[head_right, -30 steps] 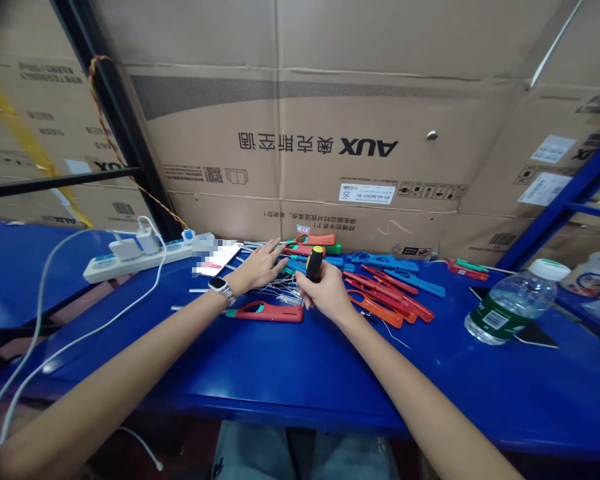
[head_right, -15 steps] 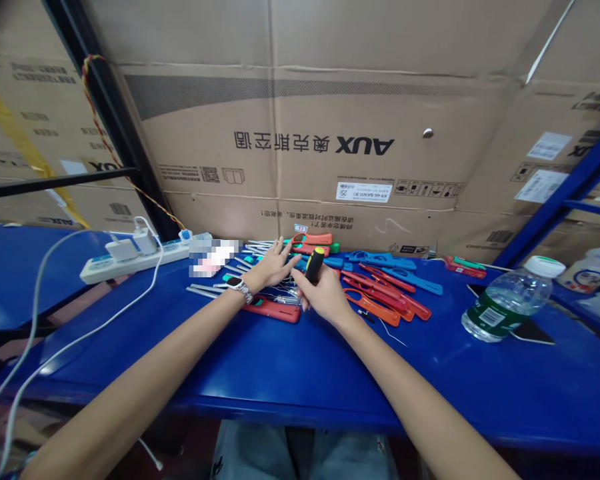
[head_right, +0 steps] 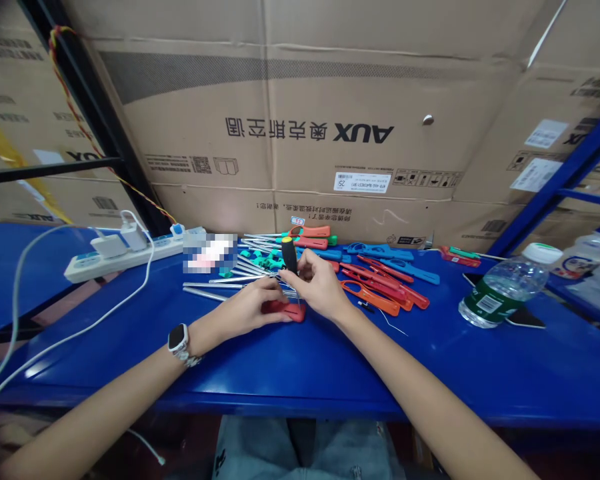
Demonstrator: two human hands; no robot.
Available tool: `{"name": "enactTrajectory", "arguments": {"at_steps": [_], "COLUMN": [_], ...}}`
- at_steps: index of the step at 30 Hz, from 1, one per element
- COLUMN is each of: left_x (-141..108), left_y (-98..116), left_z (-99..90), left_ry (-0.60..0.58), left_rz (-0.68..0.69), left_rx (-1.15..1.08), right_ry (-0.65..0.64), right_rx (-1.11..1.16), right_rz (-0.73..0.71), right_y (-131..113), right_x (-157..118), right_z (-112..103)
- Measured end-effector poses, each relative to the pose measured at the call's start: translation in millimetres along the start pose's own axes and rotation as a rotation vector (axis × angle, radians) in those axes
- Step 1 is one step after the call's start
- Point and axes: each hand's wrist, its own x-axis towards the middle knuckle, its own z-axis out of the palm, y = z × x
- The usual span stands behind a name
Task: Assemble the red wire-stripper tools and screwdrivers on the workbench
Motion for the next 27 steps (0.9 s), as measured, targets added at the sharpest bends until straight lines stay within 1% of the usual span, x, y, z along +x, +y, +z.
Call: {"name": "enactTrajectory", "arguments": {"at_steps": [3, 7, 9, 13, 16, 18, 21, 23, 27], "left_x": [3, 0, -2, -2, -2, -2, -2, -2, -2], "left_y": [1, 0, -1, -2, -2, -3, -3, -3, -3], "left_z": [5.9, 9.5, 10.5, 11.6, 12.1, 12.3, 12.5, 12.6, 12.4], "left_ry": [0.022, 0.059, 0.071, 0.098, 0.104, 0.113, 0.122, 0.114, 0.099], "left_rz": [-0.007, -0.043, -0.058, -0.057, -0.052, -0.047, -0.045, -0.043, -0.056], "left_rx": [-0.046, -0.033, -0.023, -0.03, -0.04, -0.048, -0.046, -0.042, -0.046], "right_ry": [0.098, 0.141, 0.127, 0.061, 0.054, -0.002, -0.097, -0.094, -0.018], "right_rx": [-0.106, -0.141, -0.109, 0.011, 0.031, 0.072, 0.147, 0.132, 0.103], "right_rz": [-0.05, -0.038, -0.006, 0.136, 0.109, 0.097, 0.139, 0.133, 0.079], "right_y": [2, 1, -1, -3, -2, -1, -2, -3, -4], "right_x": [-5, -16, -21, -21, -18, -18, -19, -19, -12], "right_z": [6, 1, -3, -3, -1, -4, -11, -14, -12]}}
